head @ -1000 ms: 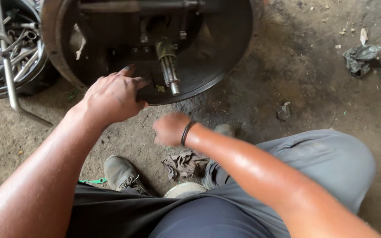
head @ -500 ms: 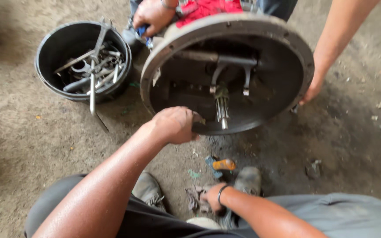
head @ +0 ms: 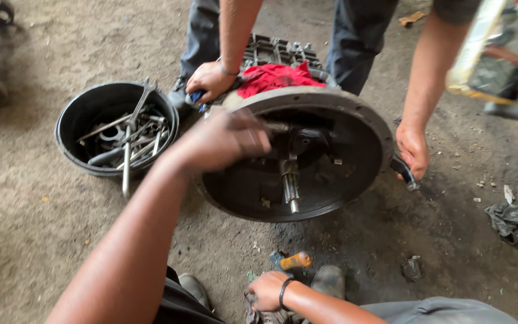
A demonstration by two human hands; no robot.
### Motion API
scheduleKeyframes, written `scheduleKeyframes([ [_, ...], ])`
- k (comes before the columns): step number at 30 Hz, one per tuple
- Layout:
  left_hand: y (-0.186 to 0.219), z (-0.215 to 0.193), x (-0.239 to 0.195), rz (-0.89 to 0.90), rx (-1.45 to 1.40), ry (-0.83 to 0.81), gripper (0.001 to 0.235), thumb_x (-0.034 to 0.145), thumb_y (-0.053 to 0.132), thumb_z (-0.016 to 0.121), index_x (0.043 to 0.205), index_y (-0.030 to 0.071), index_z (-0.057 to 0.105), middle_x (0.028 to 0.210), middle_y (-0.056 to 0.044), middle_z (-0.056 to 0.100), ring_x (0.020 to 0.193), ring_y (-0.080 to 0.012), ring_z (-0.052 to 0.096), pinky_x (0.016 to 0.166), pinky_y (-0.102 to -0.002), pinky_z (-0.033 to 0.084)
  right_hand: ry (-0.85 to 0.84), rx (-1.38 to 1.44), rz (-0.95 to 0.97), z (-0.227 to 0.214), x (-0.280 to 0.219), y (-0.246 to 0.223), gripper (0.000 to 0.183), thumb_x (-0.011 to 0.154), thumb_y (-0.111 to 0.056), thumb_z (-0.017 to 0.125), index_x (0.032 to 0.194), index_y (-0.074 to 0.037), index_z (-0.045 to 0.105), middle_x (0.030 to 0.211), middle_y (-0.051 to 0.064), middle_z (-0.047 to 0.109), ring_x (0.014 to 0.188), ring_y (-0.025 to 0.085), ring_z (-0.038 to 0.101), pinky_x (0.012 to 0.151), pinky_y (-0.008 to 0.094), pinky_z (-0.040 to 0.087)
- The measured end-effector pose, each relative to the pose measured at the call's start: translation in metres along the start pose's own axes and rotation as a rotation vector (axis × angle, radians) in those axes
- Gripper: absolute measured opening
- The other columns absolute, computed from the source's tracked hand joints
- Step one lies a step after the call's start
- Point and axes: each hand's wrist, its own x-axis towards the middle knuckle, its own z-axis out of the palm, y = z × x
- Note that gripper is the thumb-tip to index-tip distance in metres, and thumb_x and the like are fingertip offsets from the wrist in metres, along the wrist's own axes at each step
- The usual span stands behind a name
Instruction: The person uses a hammer to repeatedly strike a component inside a large engine casing while another person holds the casing steady. The person then removes a metal rod and wipes the area with a red cloth.
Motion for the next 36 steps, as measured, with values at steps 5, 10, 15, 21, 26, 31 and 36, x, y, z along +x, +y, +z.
scheduleKeyframes([
  [5, -0.012, -0.037, 0.085, -0.135, -0.134, 0.386, 0.027, 0.091, 0.023, 0.074, 0.112, 0.006, 0.076, 0.088, -0.009, 0.074, 0.075, -0.0129, 0.065, 0.067, -0.03, 0.053, 0.022, -0.013, -0.011, -0.023, 0.002, -0.01, 0.044, 0.082, -0.043, 0.072, 0.113, -0.012, 0.072, 0.105, 0.02, 0.073, 0.105, 0.041, 0.068, 0.089, 0.052, 0.054],
  [10, -0.041, -0.029, 0.182, -0.009, 0.229, 0.266, 0.032, 0.09, 0.027, 0.076, 0.118, 0.012, 0.075, 0.096, -0.009, 0.076, 0.084, -0.019, 0.069, 0.075, -0.031, 0.054, -0.035, 0.035, -0.116, 0.022, 0.033, 0.027, 0.035, 0.092, -0.035, 0.061, 0.119, -0.014, 0.07, 0.107, 0.023, 0.072, 0.106, 0.043, 0.068, 0.089, 0.054, 0.053],
  [15, -0.08, 0.0, 0.268, -0.193, 0.483, 0.009, 0.065, 0.085, 0.018, 0.069, 0.147, 0.027, 0.049, 0.117, -0.015, 0.061, 0.095, -0.0282, 0.068, 0.079, -0.04, 0.058, -0.039, 0.232, -0.166, 0.034, 0.045, 0.042, 0.032, 0.102, -0.029, 0.049, 0.125, -0.017, 0.067, 0.11, 0.022, 0.071, 0.11, 0.042, 0.068, 0.094, 0.052, 0.052],
  [21, -0.157, 0.021, 0.335, -0.101, 0.972, -0.452, 0.068, 0.087, 0.012, 0.063, 0.152, 0.007, 0.045, 0.12, -0.031, 0.067, 0.101, -0.0375, 0.071, 0.081, -0.048, 0.059, 0.042, 0.451, -0.236, 0.0, 0.039, 0.047, 0.036, 0.099, -0.029, 0.055, 0.131, -0.019, 0.066, 0.12, 0.014, 0.073, 0.113, 0.035, 0.069, 0.098, 0.045, 0.052],
  [26, -0.158, 0.019, 0.315, -0.19, 0.827, -0.481, 0.034, 0.089, 0.018, 0.06, 0.116, 0.009, 0.077, 0.115, -0.018, 0.075, 0.102, -0.0357, 0.072, 0.089, -0.046, 0.057, 0.085, 0.478, -0.168, -0.053, 0.02, 0.019, 0.042, 0.095, -0.039, 0.066, 0.128, -0.014, 0.071, 0.11, 0.012, 0.076, 0.104, 0.03, 0.073, 0.094, 0.04, 0.055],
  [31, -0.101, -0.01, 0.272, -0.219, 0.829, -0.254, 0.026, 0.088, 0.012, 0.059, 0.107, 0.01, 0.078, 0.107, -0.019, 0.074, 0.093, -0.0361, 0.072, 0.081, -0.045, 0.058, 0.149, 0.577, -0.1, -0.125, -0.014, -0.025, 0.052, 0.09, -0.048, 0.071, 0.127, -0.011, 0.07, 0.108, 0.01, 0.075, 0.102, 0.027, 0.072, 0.092, 0.039, 0.055],
  [36, -0.072, -0.048, 0.185, 0.071, -0.173, 0.63, 0.026, 0.094, -0.002, 0.047, 0.099, 0.01, 0.07, 0.083, -0.005, 0.065, 0.069, -0.014, 0.059, 0.054, -0.034, 0.046, 0.357, 0.6, -0.375, -0.155, -0.029, -0.047, 0.052, 0.094, -0.049, 0.071, 0.124, -0.006, 0.072, 0.11, 0.01, 0.075, 0.101, 0.022, 0.073, 0.09, 0.036, 0.057],
])
